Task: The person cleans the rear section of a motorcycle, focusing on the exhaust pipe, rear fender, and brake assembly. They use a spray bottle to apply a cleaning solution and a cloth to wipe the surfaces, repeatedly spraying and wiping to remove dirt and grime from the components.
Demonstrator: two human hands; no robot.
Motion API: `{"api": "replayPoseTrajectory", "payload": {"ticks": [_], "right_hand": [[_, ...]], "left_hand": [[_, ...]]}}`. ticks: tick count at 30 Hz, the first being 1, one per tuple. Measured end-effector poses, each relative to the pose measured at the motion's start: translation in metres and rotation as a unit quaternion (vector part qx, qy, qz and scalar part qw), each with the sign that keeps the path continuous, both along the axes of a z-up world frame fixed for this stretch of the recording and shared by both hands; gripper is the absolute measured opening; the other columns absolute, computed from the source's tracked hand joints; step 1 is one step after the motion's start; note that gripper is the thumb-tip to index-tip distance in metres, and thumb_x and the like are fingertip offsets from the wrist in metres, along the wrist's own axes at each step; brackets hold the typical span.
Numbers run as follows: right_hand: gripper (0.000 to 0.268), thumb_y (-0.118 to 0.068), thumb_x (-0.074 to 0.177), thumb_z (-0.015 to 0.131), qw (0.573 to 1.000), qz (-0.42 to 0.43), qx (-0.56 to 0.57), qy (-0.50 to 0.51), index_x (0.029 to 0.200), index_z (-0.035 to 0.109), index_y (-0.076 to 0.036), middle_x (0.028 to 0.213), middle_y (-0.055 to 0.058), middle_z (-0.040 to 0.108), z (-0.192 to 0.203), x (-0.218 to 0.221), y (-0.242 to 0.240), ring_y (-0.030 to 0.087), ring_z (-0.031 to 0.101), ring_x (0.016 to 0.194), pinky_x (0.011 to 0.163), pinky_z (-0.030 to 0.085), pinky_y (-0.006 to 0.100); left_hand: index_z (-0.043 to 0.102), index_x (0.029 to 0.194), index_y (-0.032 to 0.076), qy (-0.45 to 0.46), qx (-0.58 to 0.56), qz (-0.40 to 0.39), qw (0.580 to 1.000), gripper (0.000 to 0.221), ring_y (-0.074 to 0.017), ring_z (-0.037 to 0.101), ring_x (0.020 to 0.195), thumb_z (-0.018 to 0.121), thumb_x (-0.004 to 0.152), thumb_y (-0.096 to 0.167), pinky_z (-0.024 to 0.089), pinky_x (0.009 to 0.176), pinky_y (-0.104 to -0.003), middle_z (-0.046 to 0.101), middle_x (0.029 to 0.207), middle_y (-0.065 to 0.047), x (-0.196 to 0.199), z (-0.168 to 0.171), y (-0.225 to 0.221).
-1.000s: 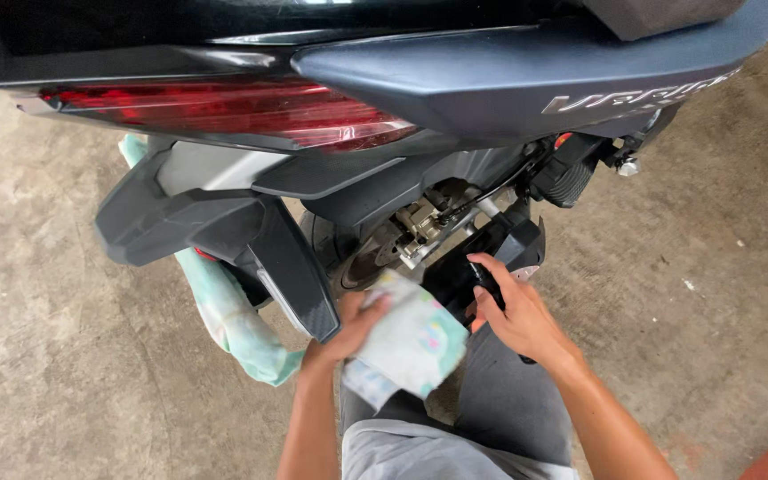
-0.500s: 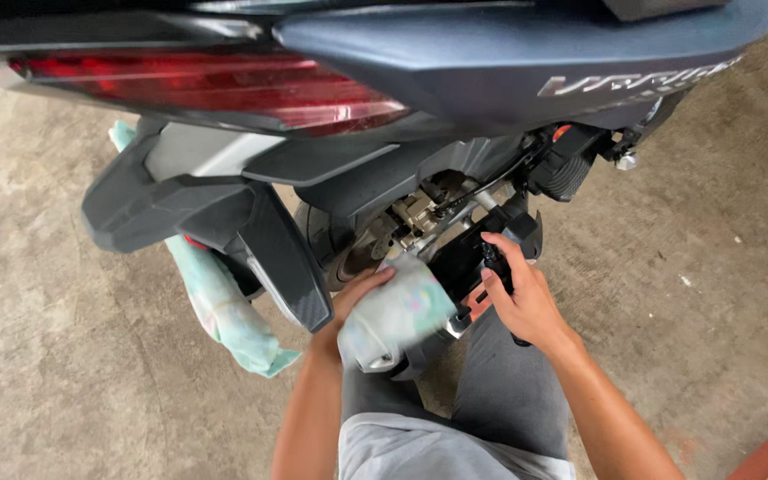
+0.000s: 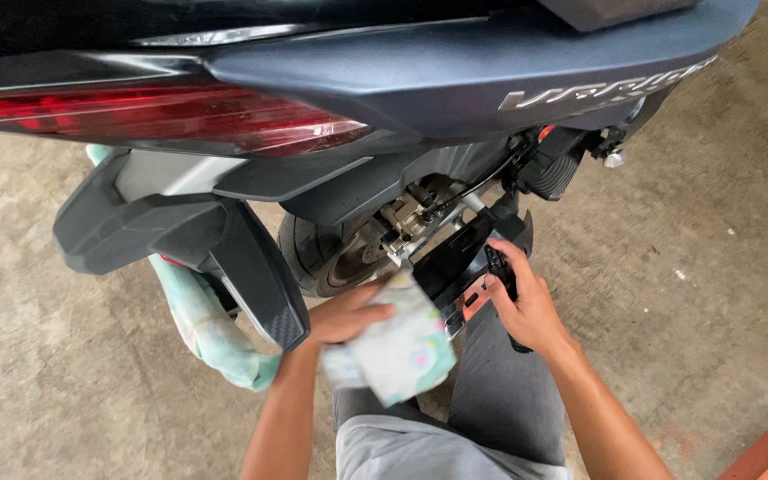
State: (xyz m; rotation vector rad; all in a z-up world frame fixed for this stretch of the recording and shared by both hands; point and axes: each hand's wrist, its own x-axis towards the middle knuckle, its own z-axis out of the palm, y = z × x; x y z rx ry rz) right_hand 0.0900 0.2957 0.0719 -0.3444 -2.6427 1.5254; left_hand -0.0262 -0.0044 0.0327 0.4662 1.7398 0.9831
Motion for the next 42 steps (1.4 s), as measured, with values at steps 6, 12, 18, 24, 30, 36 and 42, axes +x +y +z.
{"api": "replayPoseTrajectory", "payload": {"ticks": [6,12,18,24,30,36,42], "right_hand": [[0.052,-0.014,0.098,0.057,0.997,0.007,-0.063,0.043,0.147,0.042,-0.015,0.077,0.005,0.066,-0.008,-0.003,-0.001,0.013,0.063,0.056,0.055,0.051,0.031],[0.052,-0.015,0.098,0.058,0.996,0.003,-0.072,0.054,0.148,0.043,-0.016,0.073,0.006,0.063,-0.013,0.0,-0.01,0.015,0.063,0.055,0.054,0.05,0.032],[0.051,-0.015,0.099,0.059,0.996,-0.006,-0.066,0.054,0.148,0.045,-0.016,0.072,0.007,0.063,-0.019,0.009,-0.005,0.014,0.062,0.057,0.057,0.05,0.033],[0.05,-0.013,0.099,0.06,0.994,-0.029,-0.05,0.095,0.147,0.044,-0.014,0.084,0.006,0.067,-0.026,0.009,0.004,0.012,0.063,0.063,0.059,0.05,0.031],[0.05,-0.013,0.099,0.059,0.988,-0.082,-0.101,0.08,0.147,0.045,-0.012,0.083,0.006,0.065,-0.035,0.009,0.02,0.011,0.059,0.059,0.054,0.049,0.029],[0.05,-0.008,0.103,0.053,0.975,-0.102,-0.133,0.149,0.151,0.038,-0.008,0.088,0.005,0.063,-0.055,0.021,0.033,0.011,0.06,0.064,0.058,0.051,0.028],[0.051,-0.006,0.104,0.051,0.954,-0.131,-0.195,0.187,0.151,0.034,-0.008,0.095,0.007,0.061,-0.06,0.028,0.044,0.012,0.06,0.064,0.056,0.052,0.029]], "left_hand": [[0.007,0.161,0.002,0.252,-0.182,-0.172,0.935,0.075,-0.0407,0.03,0.149,0.037,0.105,0.04,0.028,0.121,-0.044,0.018,0.166,-0.025,-0.017,-0.016,0.098],[0.018,0.16,-0.002,0.177,-0.214,-0.138,0.951,0.079,-0.0361,0.045,0.146,0.029,0.103,0.053,0.037,0.117,-0.047,0.042,0.158,-0.025,-0.051,-0.063,0.162],[0.011,0.162,-0.003,0.172,-0.181,-0.13,0.96,0.092,-0.0377,0.031,0.152,0.026,0.104,0.067,0.029,0.123,-0.044,0.029,0.163,-0.027,-0.071,-0.098,0.162],[0.023,0.163,0.024,0.013,-0.208,-0.136,0.968,0.081,-0.0292,0.009,0.157,0.014,0.096,0.068,0.016,0.123,-0.052,0.015,0.169,-0.009,-0.076,-0.08,0.124],[0.056,0.143,0.005,0.215,-0.197,-0.136,0.947,0.069,-0.0381,0.052,0.137,0.018,0.109,0.051,0.039,0.115,-0.048,0.051,0.149,-0.023,-0.073,-0.126,0.137],[0.07,0.094,0.002,0.217,-0.177,-0.047,0.959,0.058,-0.0242,0.067,0.068,0.033,0.113,0.043,0.058,0.064,-0.042,0.07,0.081,-0.015,-0.048,-0.097,0.191],[0.06,0.092,0.003,0.3,0.07,-0.007,0.951,0.047,-0.0306,0.062,0.055,0.041,0.105,0.043,0.048,0.055,-0.047,0.062,0.064,-0.015,-0.055,-0.067,0.209]]}}
